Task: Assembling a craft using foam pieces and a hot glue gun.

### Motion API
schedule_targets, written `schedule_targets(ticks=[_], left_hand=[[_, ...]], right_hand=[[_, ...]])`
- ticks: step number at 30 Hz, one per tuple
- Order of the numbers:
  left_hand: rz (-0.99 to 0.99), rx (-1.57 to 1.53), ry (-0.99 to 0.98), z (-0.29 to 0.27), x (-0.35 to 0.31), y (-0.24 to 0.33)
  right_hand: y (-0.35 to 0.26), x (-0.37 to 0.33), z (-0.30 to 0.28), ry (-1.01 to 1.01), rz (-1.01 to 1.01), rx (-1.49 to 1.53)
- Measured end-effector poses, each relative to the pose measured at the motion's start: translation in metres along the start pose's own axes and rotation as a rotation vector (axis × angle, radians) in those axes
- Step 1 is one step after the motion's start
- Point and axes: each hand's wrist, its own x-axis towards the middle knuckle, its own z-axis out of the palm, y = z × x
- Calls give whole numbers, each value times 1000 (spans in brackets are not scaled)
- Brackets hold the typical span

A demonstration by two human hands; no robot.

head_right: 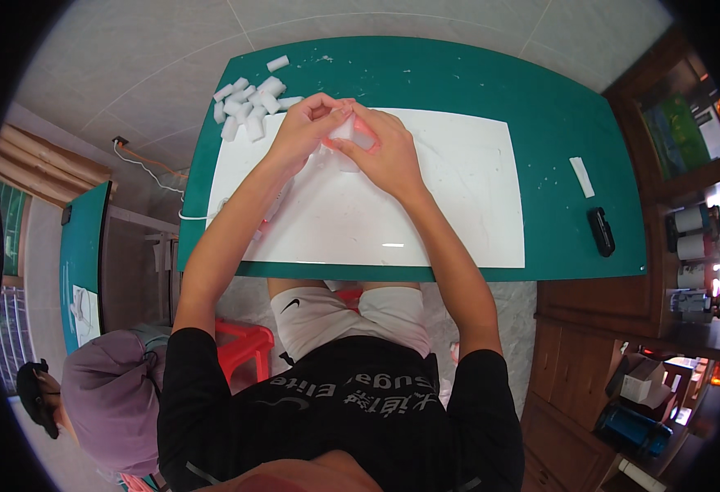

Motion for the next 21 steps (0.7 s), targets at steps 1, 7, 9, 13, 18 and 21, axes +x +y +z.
schedule_targets(ticks=[1,7,9,13,18,21], left_hand=[[0,0,0,0,0,0],[-4,1,1,1,-1,3],[-26,19,2,1,-2,4],[-2,0,6,1,0,1],[2,-5,-3,0,0,1],[-5,9,2,0,1,0]], right_hand=[[0,0,0,0,0,0],[-2,-1,-1,9,0,16],[-3,0,-1,7,-2,9],[-3,1,-1,-1,4,7],[-4,1,-1,14,-1,43],[-2,1,0,19,-19,23]])
